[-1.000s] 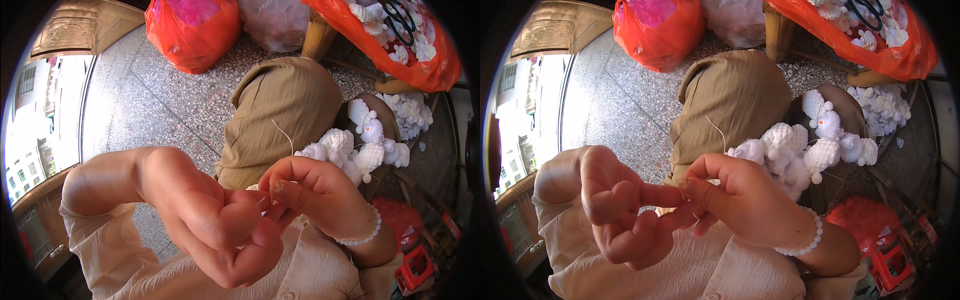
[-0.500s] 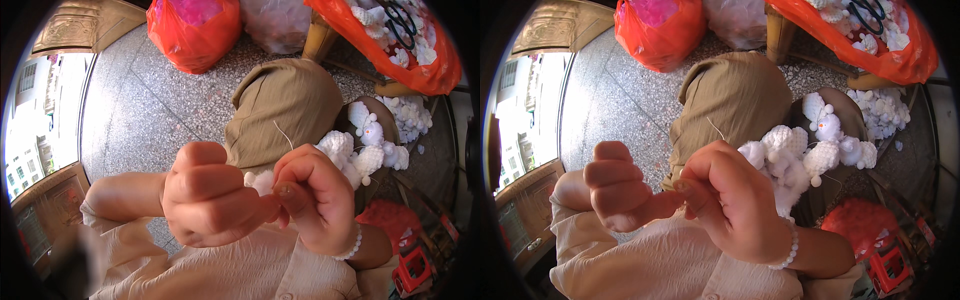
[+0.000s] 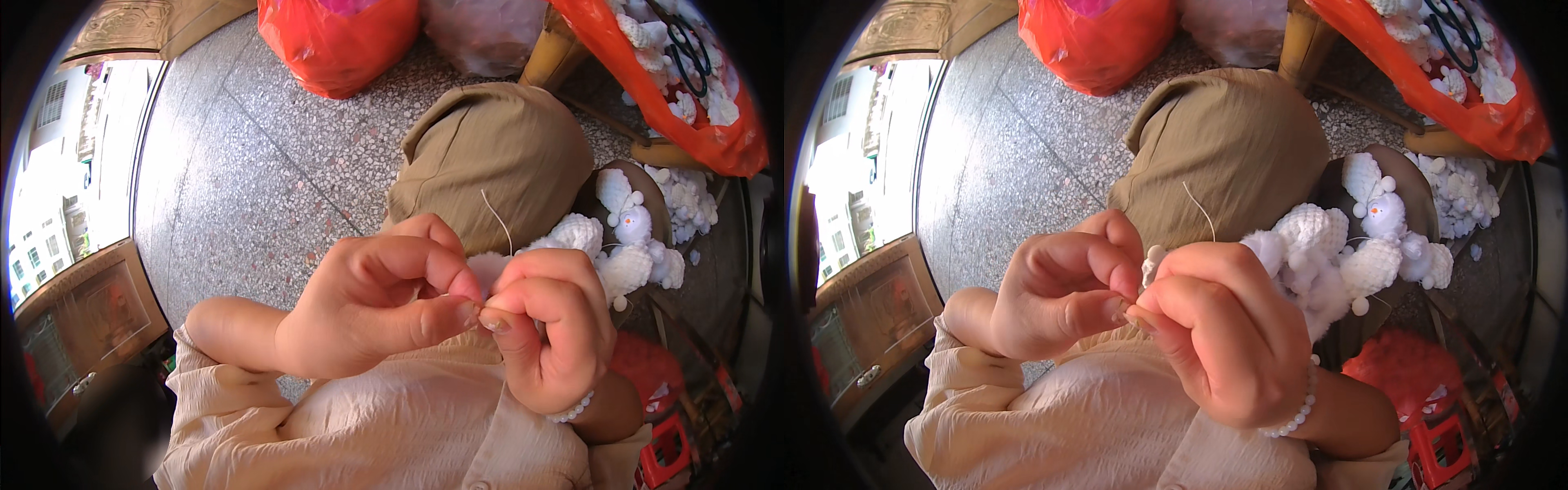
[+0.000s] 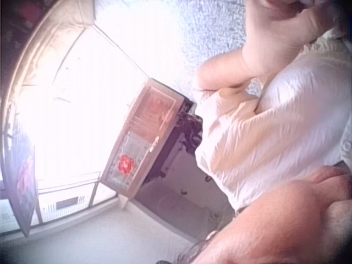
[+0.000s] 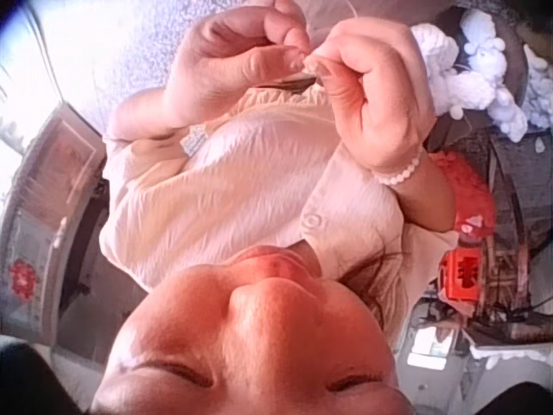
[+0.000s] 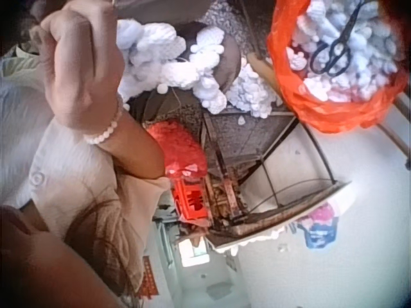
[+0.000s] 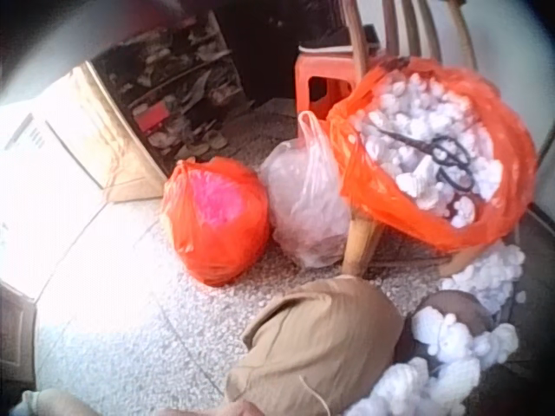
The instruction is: The person assembles small plush toys by tying strings onto plush pieces by hand and trimming the strings with scissors.
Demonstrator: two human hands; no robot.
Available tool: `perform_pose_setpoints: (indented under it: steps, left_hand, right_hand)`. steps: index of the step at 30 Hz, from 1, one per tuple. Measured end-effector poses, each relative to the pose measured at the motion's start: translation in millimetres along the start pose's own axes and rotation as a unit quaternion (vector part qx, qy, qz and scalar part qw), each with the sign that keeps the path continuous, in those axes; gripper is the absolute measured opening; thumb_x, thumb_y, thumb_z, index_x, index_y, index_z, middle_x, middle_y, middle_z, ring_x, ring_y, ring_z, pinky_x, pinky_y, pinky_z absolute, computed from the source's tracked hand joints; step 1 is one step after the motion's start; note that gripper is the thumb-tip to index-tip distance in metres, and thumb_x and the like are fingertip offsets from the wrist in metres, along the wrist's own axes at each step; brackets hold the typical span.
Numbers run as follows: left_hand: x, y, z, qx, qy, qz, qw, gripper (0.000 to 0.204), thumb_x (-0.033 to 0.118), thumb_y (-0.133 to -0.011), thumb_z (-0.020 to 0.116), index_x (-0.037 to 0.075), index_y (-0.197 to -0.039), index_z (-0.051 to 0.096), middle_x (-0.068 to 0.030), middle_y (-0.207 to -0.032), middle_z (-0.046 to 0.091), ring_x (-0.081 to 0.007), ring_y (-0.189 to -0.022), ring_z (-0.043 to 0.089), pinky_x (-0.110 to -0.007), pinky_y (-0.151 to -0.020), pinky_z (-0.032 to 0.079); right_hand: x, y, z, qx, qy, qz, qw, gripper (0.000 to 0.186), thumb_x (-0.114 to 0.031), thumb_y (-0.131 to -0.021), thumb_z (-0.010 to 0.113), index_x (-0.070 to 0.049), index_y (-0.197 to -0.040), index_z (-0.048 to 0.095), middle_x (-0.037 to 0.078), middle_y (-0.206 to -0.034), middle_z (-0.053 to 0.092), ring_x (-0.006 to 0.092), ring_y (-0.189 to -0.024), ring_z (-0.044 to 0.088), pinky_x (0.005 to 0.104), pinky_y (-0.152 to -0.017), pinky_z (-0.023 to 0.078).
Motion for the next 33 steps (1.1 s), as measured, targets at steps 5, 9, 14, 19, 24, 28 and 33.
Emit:
perform_pose_setpoints:
  steps: [5, 9, 14, 19, 24, 28, 33]
  left_hand:
    - [-20.6, 0.8, 6.8, -0.025, 0.251, -0.166, 0.953, 0.011, 0.003, -0.088, 0.059, -0.003, -0.096, 0.064, -0.0039, -0.092, 0.057, -0.0107, -0.089, 0.053, -0.023, -0.08, 0.043]
    - [-26.9, 2.8, 7.0, -0.012, 0.331, -0.198, 0.922, 0.013, 0.004, -0.089, 0.058, -0.003, -0.098, 0.064, -0.0044, -0.095, 0.059, -0.0114, -0.091, 0.055, -0.024, -0.081, 0.044]
    - [-25.0, 2.7, 4.4, 0.006, 0.347, -0.213, 0.913, 0.012, 0.001, -0.087, 0.059, -0.004, -0.097, 0.064, -0.006, -0.098, 0.057, -0.0152, -0.091, 0.056, -0.027, -0.083, 0.045]
    - [-25.1, 2.9, 2.1, 0.029, 0.333, -0.22, 0.916, 0.012, -0.004, -0.084, 0.059, -0.005, -0.095, 0.064, -0.0077, -0.098, 0.055, -0.019, -0.093, 0.057, -0.031, -0.085, 0.047]
    - [-22.4, 0.9, -0.5, 0.035, 0.276, -0.183, 0.943, 0.012, 0.0, -0.086, 0.061, -0.002, -0.096, 0.067, -0.0028, -0.093, 0.058, -0.0113, -0.086, 0.057, -0.022, -0.077, 0.046]
    - [-19.8, -1.2, -1.8, 0.043, 0.258, -0.177, 0.949, 0.01, 0.001, -0.086, 0.061, -0.002, -0.095, 0.067, -0.0025, -0.092, 0.058, -0.0107, -0.087, 0.057, -0.022, -0.077, 0.046]
    - [-22.0, -1.2, -4.7, 0.057, 0.228, -0.213, 0.948, 0.007, -0.004, -0.083, 0.062, -0.002, -0.089, 0.064, -0.0047, -0.095, 0.053, -0.0111, -0.085, 0.053, -0.023, -0.075, 0.043]
  right_hand:
    - [-4.8, 4.4, -2.8, 0.004, 0.064, -0.03, 0.997, 0.015, -0.01, -0.081, 0.07, 0.001, -0.084, 0.059, 0.012, -0.086, 0.059, 0.0191, -0.068, 0.058, 0.0263, -0.057, 0.048]
    - [-5.4, 6.8, -2.0, -0.006, 0.097, -0.053, 0.994, 0.017, -0.009, -0.078, 0.071, 0.002, -0.088, 0.062, 0.012, -0.089, 0.061, 0.0201, -0.075, 0.061, 0.0274, -0.062, 0.052]
    - [-5.7, 7.1, 0.2, 0.005, 0.126, -0.064, 0.99, 0.015, -0.006, -0.08, 0.069, 0.002, -0.092, 0.063, 0.012, -0.091, 0.062, 0.0212, -0.077, 0.063, 0.0281, -0.065, 0.054]
    - [-4.7, 6.7, 0.1, -0.003, 0.125, -0.046, 0.991, 0.012, 0.0, -0.08, 0.065, 0.003, -0.092, 0.064, 0.013, -0.094, 0.062, 0.0224, -0.079, 0.064, 0.0285, -0.066, 0.054]
    - [-5.1, 7.0, 1.0, -0.01, 0.157, -0.064, 0.985, 0.015, 0.003, -0.078, 0.066, 0.004, -0.094, 0.064, 0.014, -0.094, 0.062, 0.0232, -0.079, 0.064, 0.029, -0.067, 0.055]
    - [-2.8, 7.9, 2.2, 0.003, 0.166, -0.083, 0.983, 0.019, 0.004, -0.076, 0.068, 0.004, -0.094, 0.065, 0.014, -0.094, 0.063, 0.0239, -0.078, 0.064, 0.0295, -0.067, 0.055]
    - [2.2, 2.2, -0.1, 0.0, 0.08, -0.005, 0.997, 0.017, 0.003, -0.077, 0.067, 0.004, -0.094, 0.065, 0.014, -0.092, 0.063, 0.0237, -0.076, 0.063, 0.0292, -0.065, 0.053]
Point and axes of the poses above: each hand's wrist, its own y-axis away from the middle knuckle, its own z-axis out of the palm, x = y × z, the point moved 5 cm from there along -y, towards the middle knuckle
